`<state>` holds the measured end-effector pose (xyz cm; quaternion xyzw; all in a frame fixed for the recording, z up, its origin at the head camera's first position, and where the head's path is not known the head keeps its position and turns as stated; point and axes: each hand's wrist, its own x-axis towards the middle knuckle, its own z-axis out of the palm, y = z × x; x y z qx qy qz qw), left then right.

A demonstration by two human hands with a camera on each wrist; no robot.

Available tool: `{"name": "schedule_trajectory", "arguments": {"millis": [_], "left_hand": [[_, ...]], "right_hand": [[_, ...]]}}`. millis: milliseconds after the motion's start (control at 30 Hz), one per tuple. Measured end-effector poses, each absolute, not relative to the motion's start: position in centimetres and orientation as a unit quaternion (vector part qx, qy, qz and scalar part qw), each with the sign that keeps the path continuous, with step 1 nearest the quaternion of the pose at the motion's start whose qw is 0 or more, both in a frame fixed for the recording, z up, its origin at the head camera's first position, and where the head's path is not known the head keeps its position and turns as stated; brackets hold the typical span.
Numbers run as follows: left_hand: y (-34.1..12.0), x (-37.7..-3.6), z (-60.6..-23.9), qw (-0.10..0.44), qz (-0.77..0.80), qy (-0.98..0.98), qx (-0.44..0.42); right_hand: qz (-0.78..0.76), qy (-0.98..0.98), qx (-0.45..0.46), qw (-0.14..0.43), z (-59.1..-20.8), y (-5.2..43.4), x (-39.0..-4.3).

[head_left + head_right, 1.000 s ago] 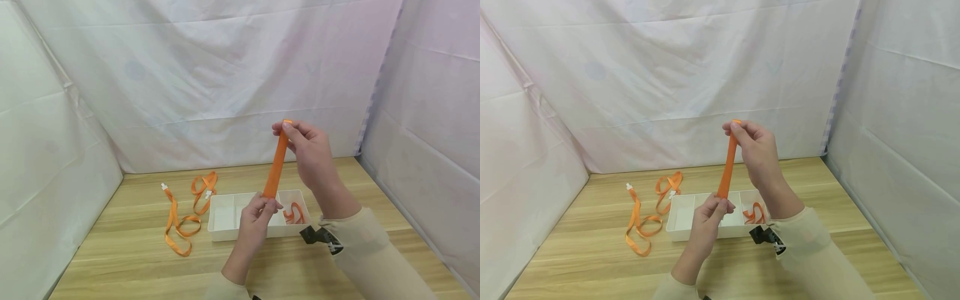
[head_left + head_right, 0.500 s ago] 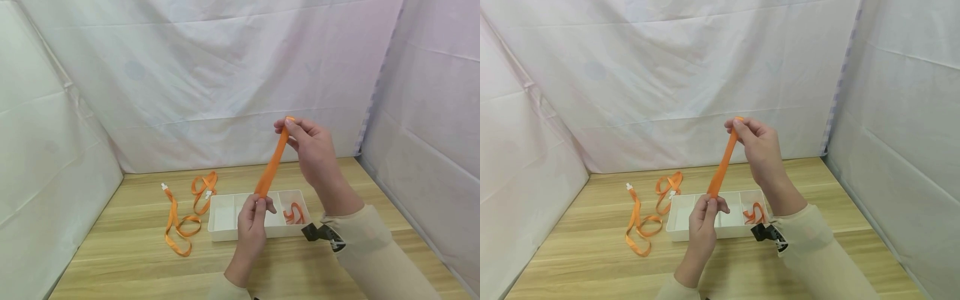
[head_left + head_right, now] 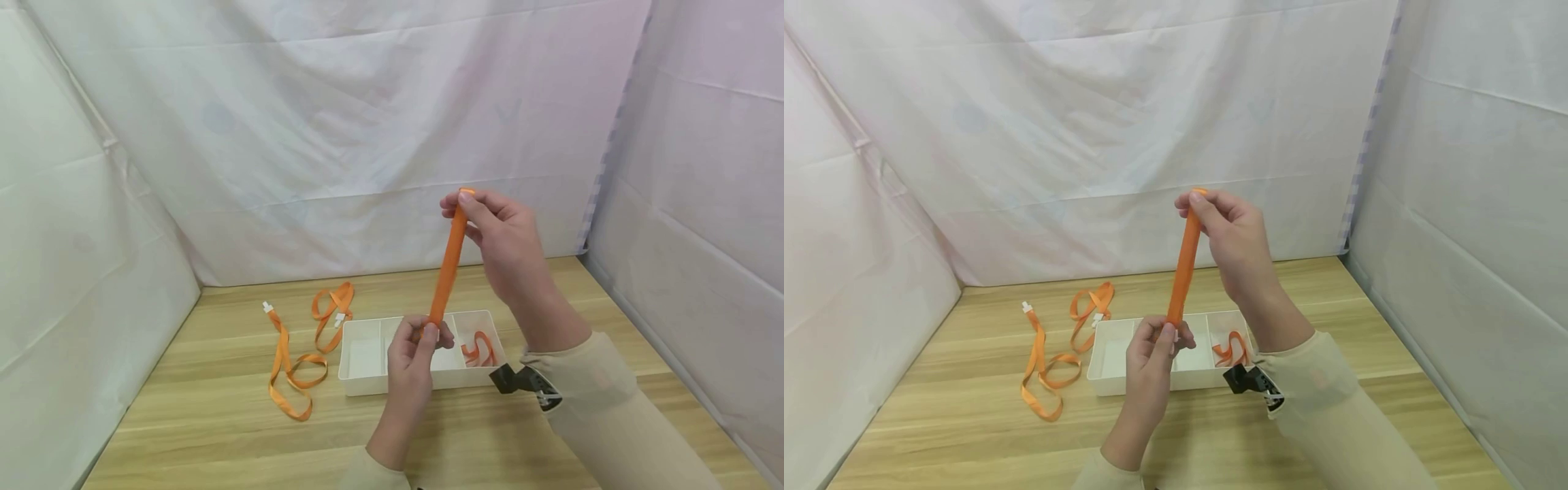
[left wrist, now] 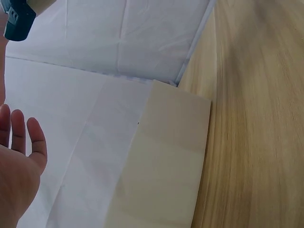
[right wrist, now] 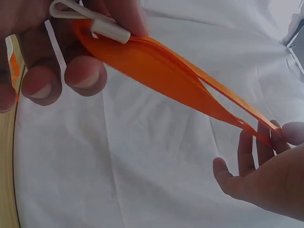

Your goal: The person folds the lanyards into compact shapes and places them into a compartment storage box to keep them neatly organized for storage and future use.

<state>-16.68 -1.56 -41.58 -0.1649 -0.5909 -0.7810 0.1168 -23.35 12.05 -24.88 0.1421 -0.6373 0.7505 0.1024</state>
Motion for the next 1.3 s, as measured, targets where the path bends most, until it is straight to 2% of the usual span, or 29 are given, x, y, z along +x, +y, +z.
{"name": "schedule_trajectory", "arguments": {"millis": [200, 733, 900, 1167, 1300], "left_hand": [[-1.8, -16.6, -41.6, 0.082, -0.781, -0.606, -0.125], [-3.1, -17.6, -41.4, 0.029, -0.777, -0.614, -0.135], [-4.0, -19.0, -39.0, 0.094, -0.725, -0.659, -0.177], [-4.6, -20.7, -33.4, 0.250, -0.660, -0.655, -0.270], [-4.7, -20.8, -32.0, 0.280, -0.664, -0.635, -0.277]], "right_hand": [[0.744, -0.649, 0.134, 0.091, -24.7, 11.9, -23.3], [0.692, -0.694, 0.194, 0.045, -23.8, 11.0, -22.9], [0.666, -0.715, 0.210, 0.024, -23.7, 11.0, -22.2], [0.657, -0.723, 0.213, 0.004, -24.1, 10.3, -21.6], [0.674, -0.706, 0.219, 0.002, -24.5, 9.8, -21.7]]}}
